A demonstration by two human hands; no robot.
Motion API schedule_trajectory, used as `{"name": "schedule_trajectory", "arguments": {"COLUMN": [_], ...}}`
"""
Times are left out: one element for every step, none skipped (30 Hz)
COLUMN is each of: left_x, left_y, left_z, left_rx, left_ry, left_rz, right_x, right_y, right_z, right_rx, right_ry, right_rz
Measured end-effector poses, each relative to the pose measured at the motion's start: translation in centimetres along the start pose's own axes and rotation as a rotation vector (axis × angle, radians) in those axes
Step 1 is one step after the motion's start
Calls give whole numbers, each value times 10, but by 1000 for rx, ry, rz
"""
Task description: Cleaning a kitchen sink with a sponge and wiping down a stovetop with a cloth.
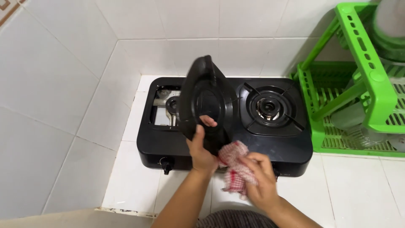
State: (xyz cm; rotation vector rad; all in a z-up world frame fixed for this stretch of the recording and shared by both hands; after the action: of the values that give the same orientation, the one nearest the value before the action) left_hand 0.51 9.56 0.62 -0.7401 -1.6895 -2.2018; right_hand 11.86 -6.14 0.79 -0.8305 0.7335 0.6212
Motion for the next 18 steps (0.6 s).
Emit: {"name": "schedule_trajectory", "arguments": {"left_x": [-9,-19,-21,-29,-36,-35,-34,-34,-31,-23,-14,-5,4,13,18,21,23,24], "left_y": [3,5,9,10,13,15,16,17,11,2,-7,-7,-8,-9,-10,-5,-2,-2], "left_z": [-6,-13,-18,-23,-26,-24,-23,-21,-17,-10,-4,0,2,4,7,10,10,8], "left_rx": [-9,-18,-21,0,17,12,7,2,4,44,83,85,102,119,115,55,-1,-2], "left_ry": [-31,-63,-70,-164,-252,-253,-280,-306,-303,-236,-166,-159,-159,-159,-156,-192,-228,-226], "left_rz": [-31,-62,-61,-35,-9,-8,-32,-56,-58,-46,-32,-32,8,48,47,-56,-160,-162], "right_x": [-26,-52,-53,-47,-41,-38,-37,-37,-36,-44,-51,-30,-6,17,26,35,45,34], "right_y": [6,13,15,17,21,24,26,29,29,31,33,29,33,35,31,24,15,12], "right_z": [16,31,42,55,70,70,71,71,57,43,29,14,-2,-20,-23,-24,-28,-21], "right_rx": [-20,-42,-38,-52,-67,-61,-38,-15,-19,-24,-28,-31,-142,-253,-251,-197,-148,-149], "right_ry": [-124,-247,-241,-128,-22,-23,-42,-61,-64,-184,-306,-311,-297,-282,-287,-263,-236,-239], "right_rz": [-80,-162,-164,-124,-84,-85,-166,-247,-247,-248,-244,-241,-214,-186,-187,-144,-101,-102]}}
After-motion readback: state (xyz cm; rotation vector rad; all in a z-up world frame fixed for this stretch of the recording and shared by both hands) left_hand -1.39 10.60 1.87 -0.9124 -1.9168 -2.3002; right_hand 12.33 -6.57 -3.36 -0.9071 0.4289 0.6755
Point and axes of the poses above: each hand's wrist, its own z-axis towards the middle knuckle, its own y-axis out of the palm, x = y × z, the point moved 7 cm from there along z, towards the middle knuckle, and after that the axes turned 4 degrees about -z, right-handed, at the moved point
